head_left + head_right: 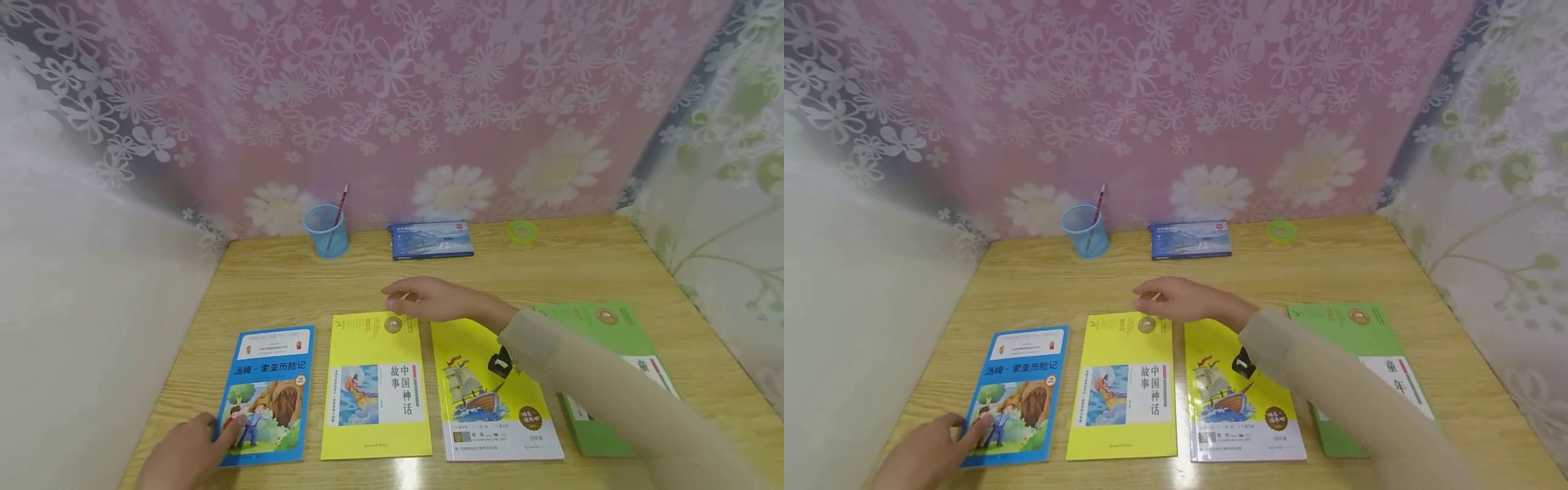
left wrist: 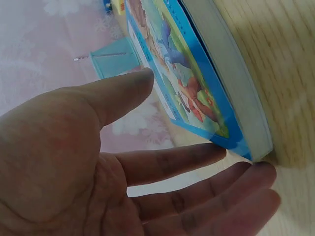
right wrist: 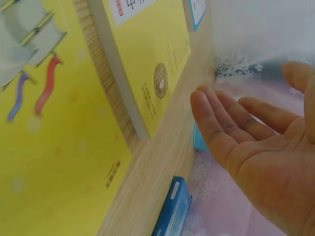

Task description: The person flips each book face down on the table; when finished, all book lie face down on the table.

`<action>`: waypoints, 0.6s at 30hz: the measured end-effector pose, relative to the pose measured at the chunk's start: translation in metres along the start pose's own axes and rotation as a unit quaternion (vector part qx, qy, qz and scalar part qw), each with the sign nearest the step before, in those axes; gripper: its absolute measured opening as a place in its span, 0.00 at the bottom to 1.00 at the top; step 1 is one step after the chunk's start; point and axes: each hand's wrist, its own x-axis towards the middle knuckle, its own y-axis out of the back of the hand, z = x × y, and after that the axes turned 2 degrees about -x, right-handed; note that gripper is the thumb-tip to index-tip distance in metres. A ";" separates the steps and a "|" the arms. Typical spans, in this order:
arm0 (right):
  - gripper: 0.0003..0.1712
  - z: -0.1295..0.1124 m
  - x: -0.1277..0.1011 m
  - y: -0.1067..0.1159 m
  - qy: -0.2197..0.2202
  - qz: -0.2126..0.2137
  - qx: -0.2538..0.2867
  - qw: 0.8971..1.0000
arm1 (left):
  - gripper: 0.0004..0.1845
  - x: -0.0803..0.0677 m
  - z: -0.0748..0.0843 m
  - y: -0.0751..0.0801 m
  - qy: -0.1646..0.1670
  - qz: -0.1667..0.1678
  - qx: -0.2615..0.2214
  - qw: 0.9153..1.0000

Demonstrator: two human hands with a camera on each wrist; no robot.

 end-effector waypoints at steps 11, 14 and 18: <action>0.34 -0.016 0.046 -0.012 -0.025 -0.037 0.091 0.995 | 0.50 -0.008 0.000 -0.006 0.040 -0.011 -0.050 0.998; 0.33 -0.020 0.059 -0.017 -0.032 -0.041 0.111 0.992 | 0.46 -0.010 -0.001 -0.005 0.051 -0.013 -0.068 0.996; 0.32 -0.022 0.076 -0.028 -0.035 -0.045 0.152 0.987 | 0.47 -0.011 -0.002 -0.004 0.052 -0.020 -0.075 0.996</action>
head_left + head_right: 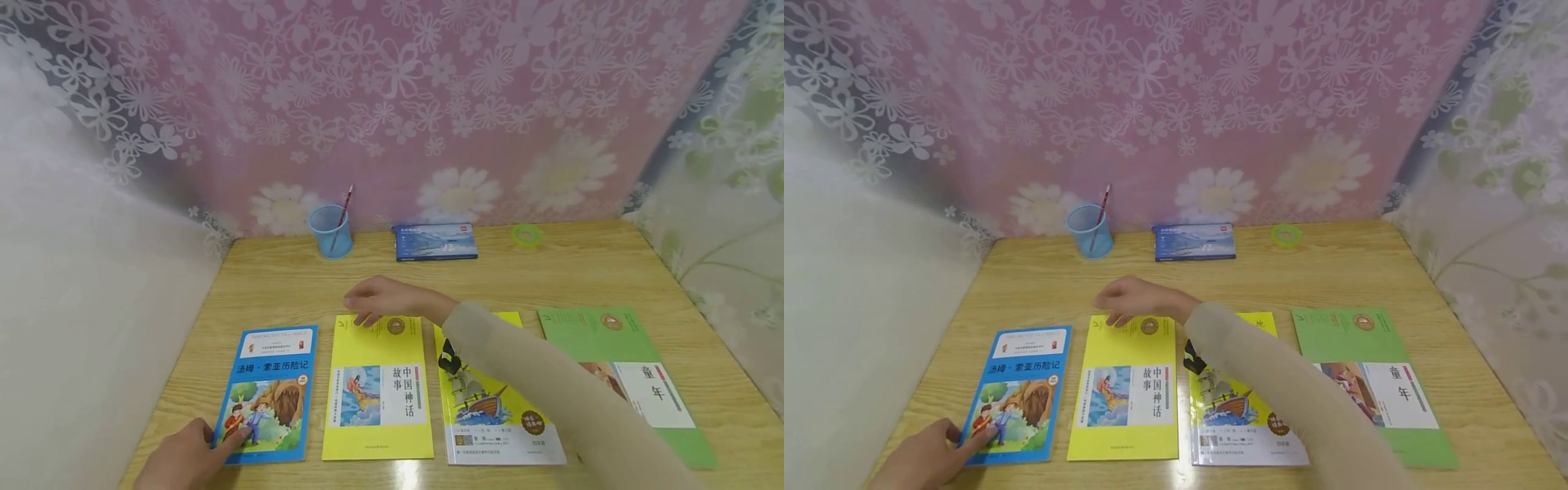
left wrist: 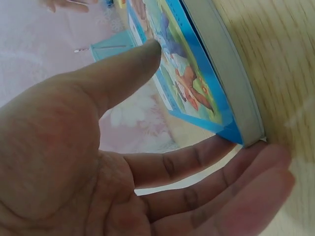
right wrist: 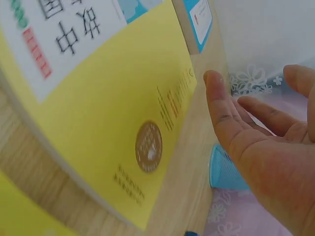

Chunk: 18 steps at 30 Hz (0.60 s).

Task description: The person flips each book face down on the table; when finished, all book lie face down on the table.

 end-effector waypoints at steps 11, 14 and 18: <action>0.28 -0.004 0.028 -0.030 -0.022 -0.019 0.030 0.999 | 0.58 0.002 -0.001 0.000 0.000 0.000 -0.006 1.000; 0.29 -0.006 0.033 -0.038 -0.030 -0.026 0.028 0.999 | 0.59 0.001 -0.002 0.001 0.007 -0.002 -0.012 1.000; 0.32 -0.012 0.039 -0.048 -0.037 -0.031 0.014 0.999 | 0.59 0.000 -0.003 0.002 0.013 -0.004 -0.023 1.000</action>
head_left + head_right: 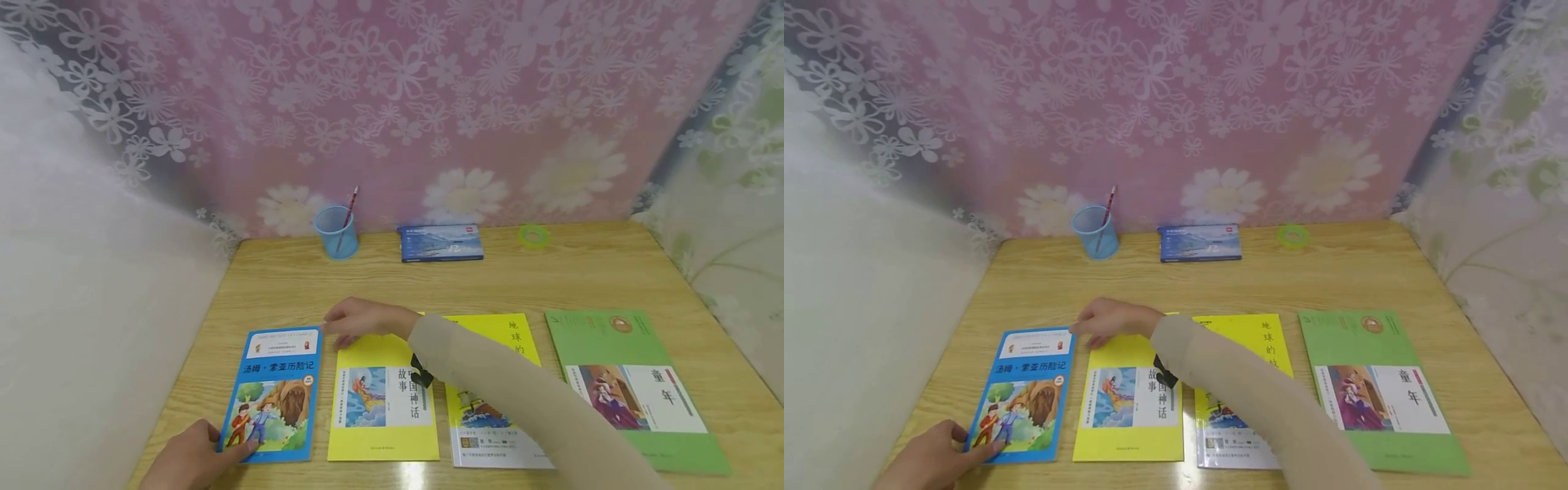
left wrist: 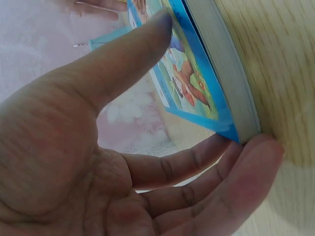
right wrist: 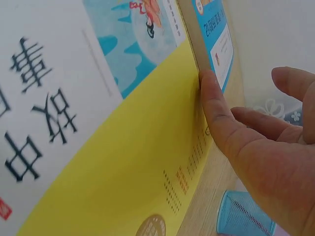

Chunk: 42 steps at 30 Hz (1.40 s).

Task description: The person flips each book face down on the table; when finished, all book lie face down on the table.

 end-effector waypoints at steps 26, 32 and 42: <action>0.19 -0.010 0.024 -0.025 -0.074 0.068 0.024 0.995 | 0.57 0.008 -0.004 -0.008 0.010 -0.011 -0.034 0.999; 0.19 -0.011 0.023 -0.023 -0.073 0.059 0.049 0.994 | 0.52 0.013 -0.014 -0.007 0.002 -0.006 -0.055 0.998; 0.20 -0.014 0.024 -0.020 -0.083 0.051 0.102 0.990 | 0.48 0.019 -0.031 0.002 -0.027 -0.042 -0.206 0.977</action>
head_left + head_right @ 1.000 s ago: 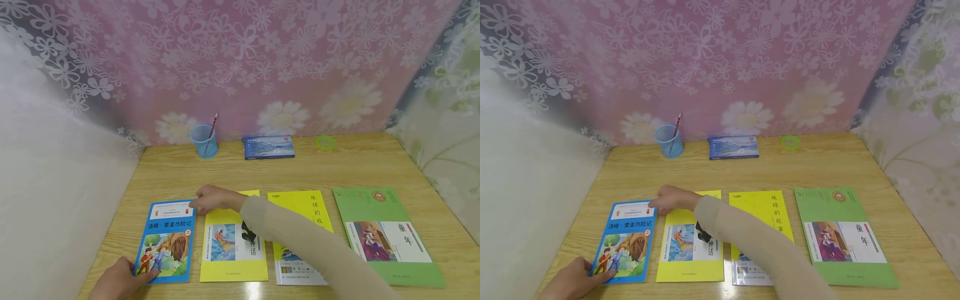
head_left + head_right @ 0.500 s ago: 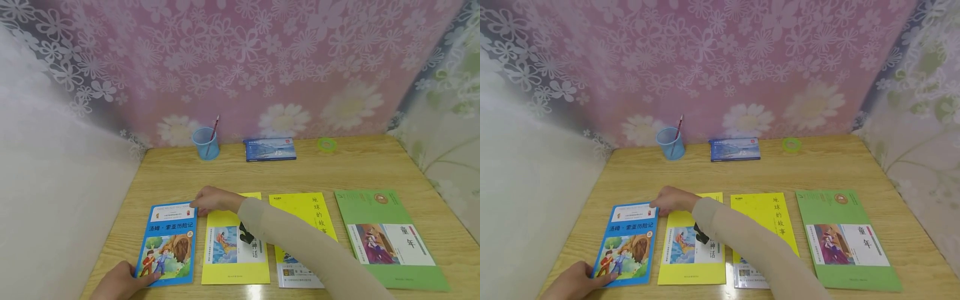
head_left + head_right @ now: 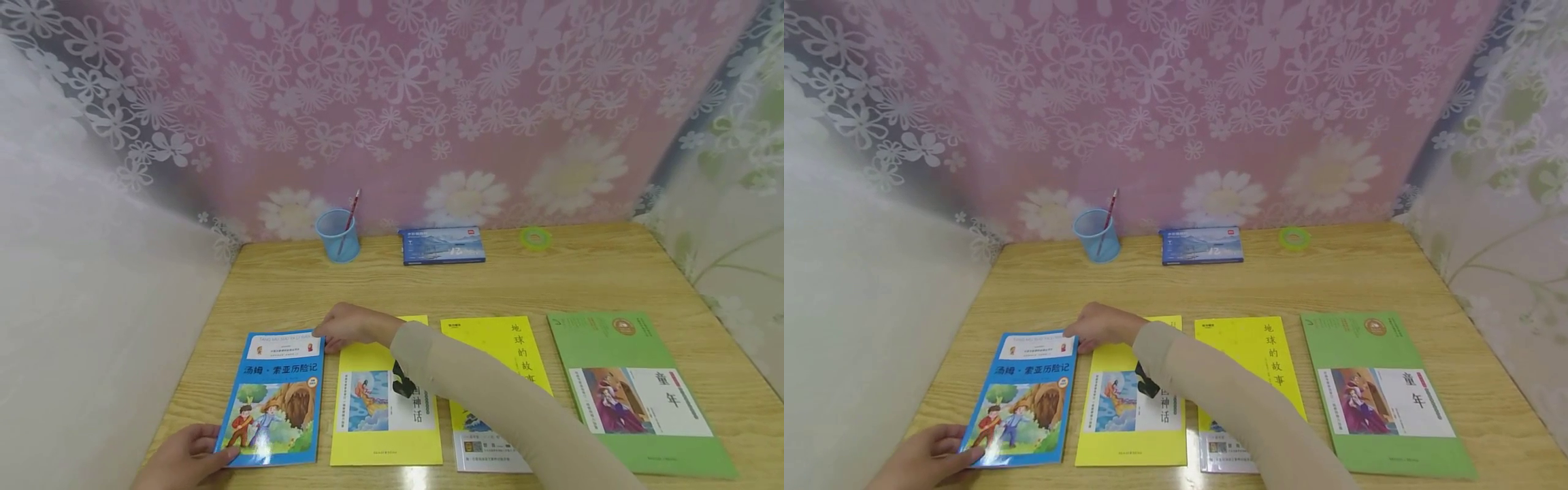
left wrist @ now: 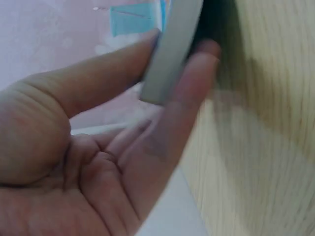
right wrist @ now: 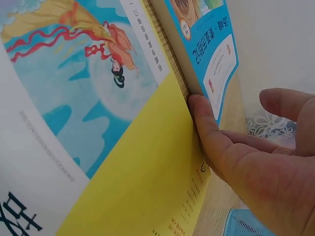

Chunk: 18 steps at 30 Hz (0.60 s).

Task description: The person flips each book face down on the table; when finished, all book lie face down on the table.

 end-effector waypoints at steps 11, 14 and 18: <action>0.24 -0.002 0.002 0.002 -0.034 0.009 0.095 0.995 | 0.46 -0.028 0.011 0.014 -0.051 0.012 -0.129 0.990; 0.27 -0.001 0.003 0.002 -0.033 0.012 0.128 0.991 | 0.45 -0.037 0.015 0.015 -0.067 0.021 -0.145 0.987; 0.32 -0.004 0.002 0.004 -0.029 0.015 0.164 0.986 | 0.42 -0.046 0.020 0.014 -0.088 0.024 -0.148 0.985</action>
